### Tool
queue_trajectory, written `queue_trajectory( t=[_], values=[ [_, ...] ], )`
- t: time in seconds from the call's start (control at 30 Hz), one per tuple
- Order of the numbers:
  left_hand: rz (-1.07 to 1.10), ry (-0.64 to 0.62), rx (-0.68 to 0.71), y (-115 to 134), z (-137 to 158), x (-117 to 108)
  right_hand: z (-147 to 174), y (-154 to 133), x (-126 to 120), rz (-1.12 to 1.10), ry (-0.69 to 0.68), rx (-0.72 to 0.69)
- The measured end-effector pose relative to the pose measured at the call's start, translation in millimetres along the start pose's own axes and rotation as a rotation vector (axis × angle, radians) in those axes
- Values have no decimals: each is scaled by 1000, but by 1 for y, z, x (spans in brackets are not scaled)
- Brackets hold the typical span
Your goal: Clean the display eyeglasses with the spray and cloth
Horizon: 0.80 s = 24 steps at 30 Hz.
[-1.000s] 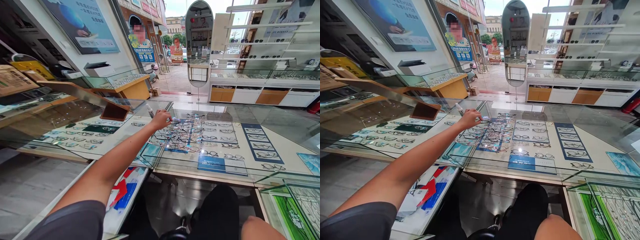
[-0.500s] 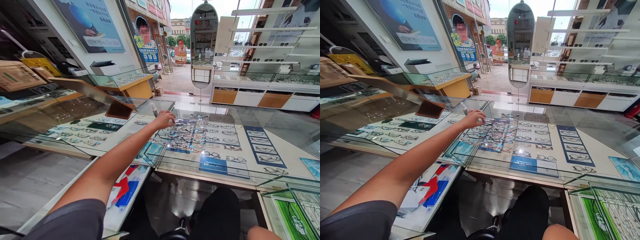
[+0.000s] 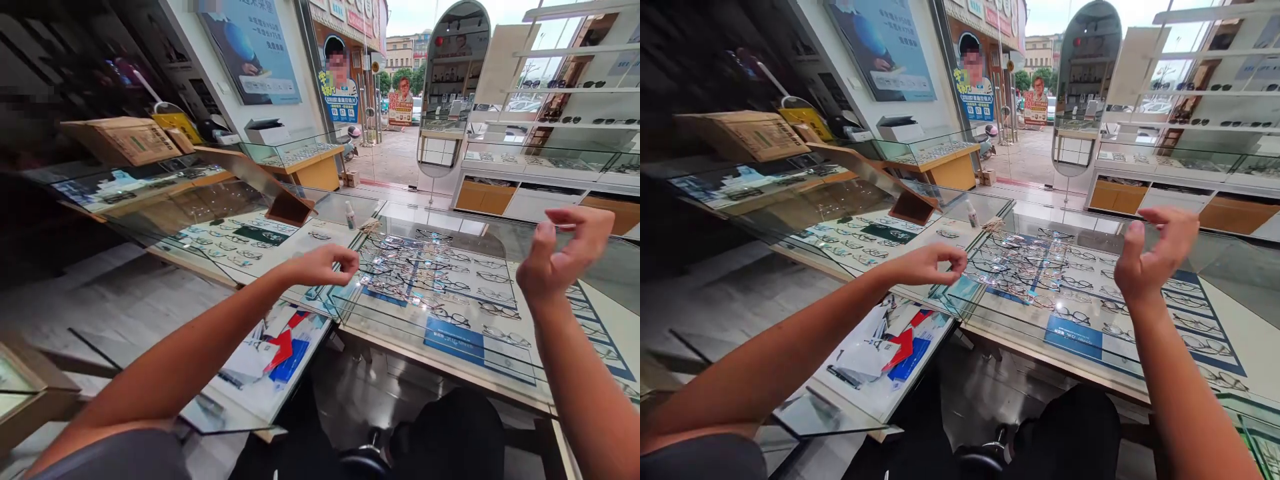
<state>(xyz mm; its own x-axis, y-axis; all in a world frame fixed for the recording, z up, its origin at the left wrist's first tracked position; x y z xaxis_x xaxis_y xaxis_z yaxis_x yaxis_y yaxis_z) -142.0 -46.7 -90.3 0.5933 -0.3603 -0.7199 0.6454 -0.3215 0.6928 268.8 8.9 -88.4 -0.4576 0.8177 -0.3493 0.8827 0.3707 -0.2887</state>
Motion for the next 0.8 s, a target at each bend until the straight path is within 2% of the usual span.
queue_trajectory(
  t=[0.1, 0.17, 0.23, 0.33, 0.47, 0.63, 0.8],
  values=[
    [203, -333, -219, -8, 43, 32, -9, 18, 39, 45, -96, -28],
    [289, -548, -393, -30, 66, 55, -2, 40, 61, 115, -195, 43],
    [297, -658, -549, -62, 85, 74, 10, 60, 76, 171, -306, 122],
    [176, -537, -724, -117, 104, 82, 25, 79, 85, 222, -432, 192],
    [25, -250, -831, -183, 110, 60, 31, 94, 89, 277, -466, 244],
    [-220, 145, -940, -247, 91, 24, 36, 114, 97, 347, -515, 337],
    [-342, 425, -930, -290, 55, 13, 42, 131, 98, 346, -540, 356]
  ],
)
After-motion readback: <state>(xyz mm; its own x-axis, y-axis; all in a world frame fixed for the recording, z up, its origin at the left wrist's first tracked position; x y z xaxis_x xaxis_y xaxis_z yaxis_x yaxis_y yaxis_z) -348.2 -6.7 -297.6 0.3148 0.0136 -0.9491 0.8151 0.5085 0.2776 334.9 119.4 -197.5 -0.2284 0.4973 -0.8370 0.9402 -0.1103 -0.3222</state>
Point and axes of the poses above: each hand's wrist, its own z-axis away from the middle knuckle, its own x-axis out of the palm, y = z × x, the point moved 1 cm from there along -z, towards the middle knuckle, and after that the axes turned 6 degrees about z, right-handed, at the moved point
